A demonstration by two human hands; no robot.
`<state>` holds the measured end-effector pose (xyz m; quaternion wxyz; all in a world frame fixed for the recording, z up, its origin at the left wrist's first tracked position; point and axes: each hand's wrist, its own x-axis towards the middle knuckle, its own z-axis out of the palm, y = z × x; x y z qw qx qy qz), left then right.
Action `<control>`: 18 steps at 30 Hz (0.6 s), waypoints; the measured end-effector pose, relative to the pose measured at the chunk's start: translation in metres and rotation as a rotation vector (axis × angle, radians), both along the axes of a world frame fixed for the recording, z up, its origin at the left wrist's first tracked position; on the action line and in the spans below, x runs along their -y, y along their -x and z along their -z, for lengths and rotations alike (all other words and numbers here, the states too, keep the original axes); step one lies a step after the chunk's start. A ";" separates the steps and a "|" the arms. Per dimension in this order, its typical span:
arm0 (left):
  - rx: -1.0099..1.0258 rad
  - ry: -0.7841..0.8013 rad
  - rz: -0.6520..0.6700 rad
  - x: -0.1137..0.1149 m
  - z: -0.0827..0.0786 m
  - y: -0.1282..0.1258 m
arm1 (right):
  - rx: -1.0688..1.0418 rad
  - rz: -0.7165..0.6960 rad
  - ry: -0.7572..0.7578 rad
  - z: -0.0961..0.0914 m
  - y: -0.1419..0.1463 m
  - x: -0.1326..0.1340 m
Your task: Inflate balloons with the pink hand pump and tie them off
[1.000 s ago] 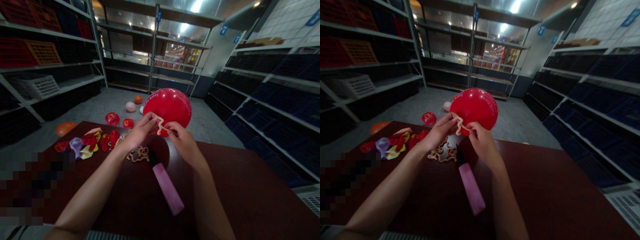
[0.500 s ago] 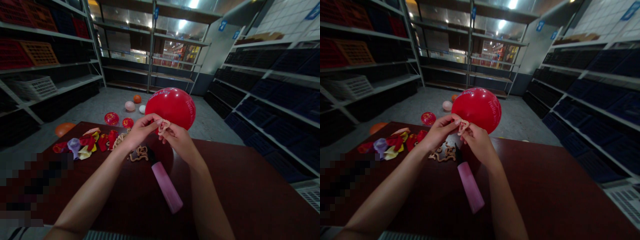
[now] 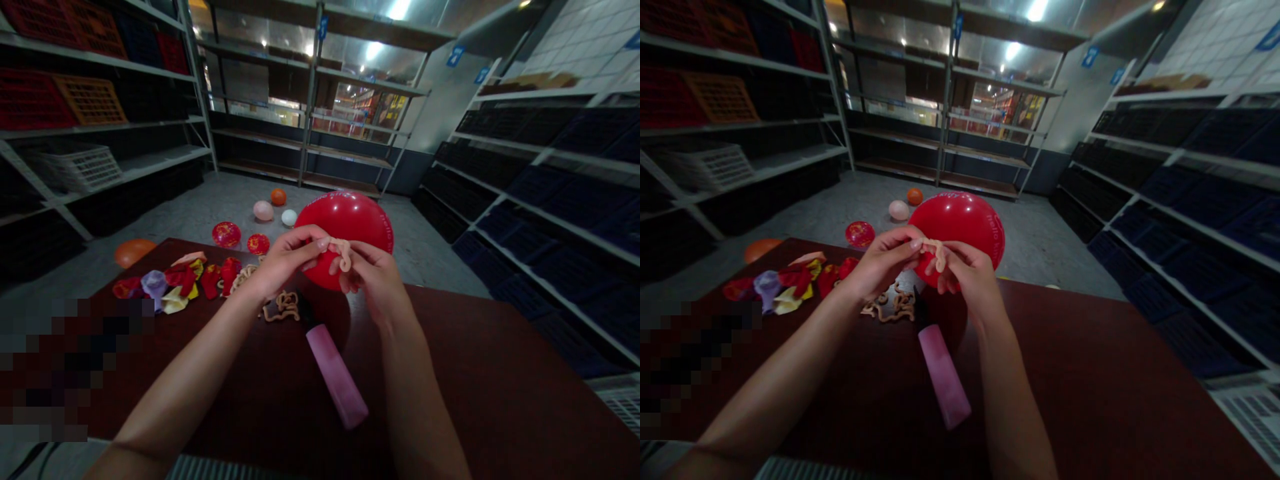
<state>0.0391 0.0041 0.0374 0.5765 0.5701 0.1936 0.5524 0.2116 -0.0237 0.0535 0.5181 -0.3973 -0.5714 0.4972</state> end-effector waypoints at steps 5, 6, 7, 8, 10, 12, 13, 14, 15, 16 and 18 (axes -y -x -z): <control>-0.123 -0.085 -0.028 0.003 -0.005 0.000 | 0.073 -0.043 -0.040 0.000 0.005 0.002; -0.143 -0.082 -0.037 0.003 -0.006 0.000 | 0.097 -0.062 -0.050 0.000 0.005 0.003; -0.162 -0.081 -0.044 0.004 -0.008 0.000 | 0.117 -0.076 -0.056 -0.001 0.006 0.004; -0.180 -0.084 -0.051 0.004 -0.009 0.000 | 0.133 -0.089 -0.058 -0.001 0.006 0.005; -0.207 -0.104 -0.062 0.004 -0.010 0.001 | 0.155 -0.110 -0.054 0.000 0.007 0.005; -0.215 -0.121 -0.077 0.004 -0.010 0.001 | 0.165 -0.136 -0.048 0.002 0.008 0.005; -0.209 -0.120 -0.087 0.003 -0.009 0.001 | 0.159 -0.142 -0.049 0.003 0.009 0.005; -0.200 -0.114 -0.095 0.003 -0.008 0.000 | 0.147 -0.141 -0.049 0.005 0.011 0.004; -0.186 -0.106 -0.107 0.003 -0.007 -0.001 | 0.131 -0.141 -0.047 0.006 0.013 0.004; -0.165 -0.103 -0.128 0.003 -0.007 -0.003 | 0.111 -0.139 -0.046 0.008 0.015 0.004; -0.093 -0.107 -0.221 0.004 -0.006 -0.008 | 0.065 -0.136 -0.050 0.010 0.021 0.005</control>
